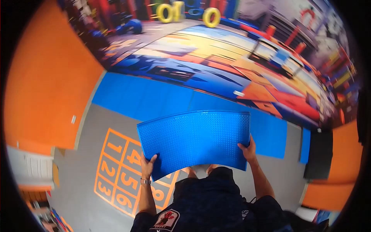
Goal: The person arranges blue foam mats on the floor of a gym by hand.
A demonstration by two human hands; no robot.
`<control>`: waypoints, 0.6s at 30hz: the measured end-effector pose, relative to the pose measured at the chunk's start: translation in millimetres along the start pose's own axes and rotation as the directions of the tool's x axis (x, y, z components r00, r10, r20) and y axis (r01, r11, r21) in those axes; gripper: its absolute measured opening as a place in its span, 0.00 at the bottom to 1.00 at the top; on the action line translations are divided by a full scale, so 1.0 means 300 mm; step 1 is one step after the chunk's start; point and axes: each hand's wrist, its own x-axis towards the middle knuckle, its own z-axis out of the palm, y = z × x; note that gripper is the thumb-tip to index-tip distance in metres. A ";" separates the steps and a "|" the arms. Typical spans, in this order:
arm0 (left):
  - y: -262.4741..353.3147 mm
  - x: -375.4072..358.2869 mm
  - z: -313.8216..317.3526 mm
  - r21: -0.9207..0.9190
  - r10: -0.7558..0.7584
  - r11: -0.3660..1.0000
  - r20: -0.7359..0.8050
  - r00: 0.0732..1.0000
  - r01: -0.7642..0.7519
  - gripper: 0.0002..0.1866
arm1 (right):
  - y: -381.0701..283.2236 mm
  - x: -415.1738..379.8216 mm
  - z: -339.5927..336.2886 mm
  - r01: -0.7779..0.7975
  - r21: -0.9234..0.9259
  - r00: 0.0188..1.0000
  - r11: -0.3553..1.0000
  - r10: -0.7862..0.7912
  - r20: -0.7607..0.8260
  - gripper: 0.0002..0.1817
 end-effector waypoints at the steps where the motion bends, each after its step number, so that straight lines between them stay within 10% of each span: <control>1: 0.040 0.025 0.065 -0.008 -0.003 1.000 0.047 0.999 0.003 0.26 | -0.006 -0.023 -0.071 -0.034 0.014 0.999 0.999 0.035 -0.042 0.38; 8: 0.231 0.075 0.661 -0.008 0.142 0.988 0.411 0.901 -0.152 0.27 | 0.117 -0.347 -0.583 -0.179 0.212 0.901 0.961 0.247 -0.357 0.36; 18: 0.304 -0.253 1.637 0.067 0.116 0.962 0.778 0.617 -0.265 0.29 | 0.254 -0.935 -1.199 -0.294 0.348 0.503 0.890 0.454 -0.736 0.38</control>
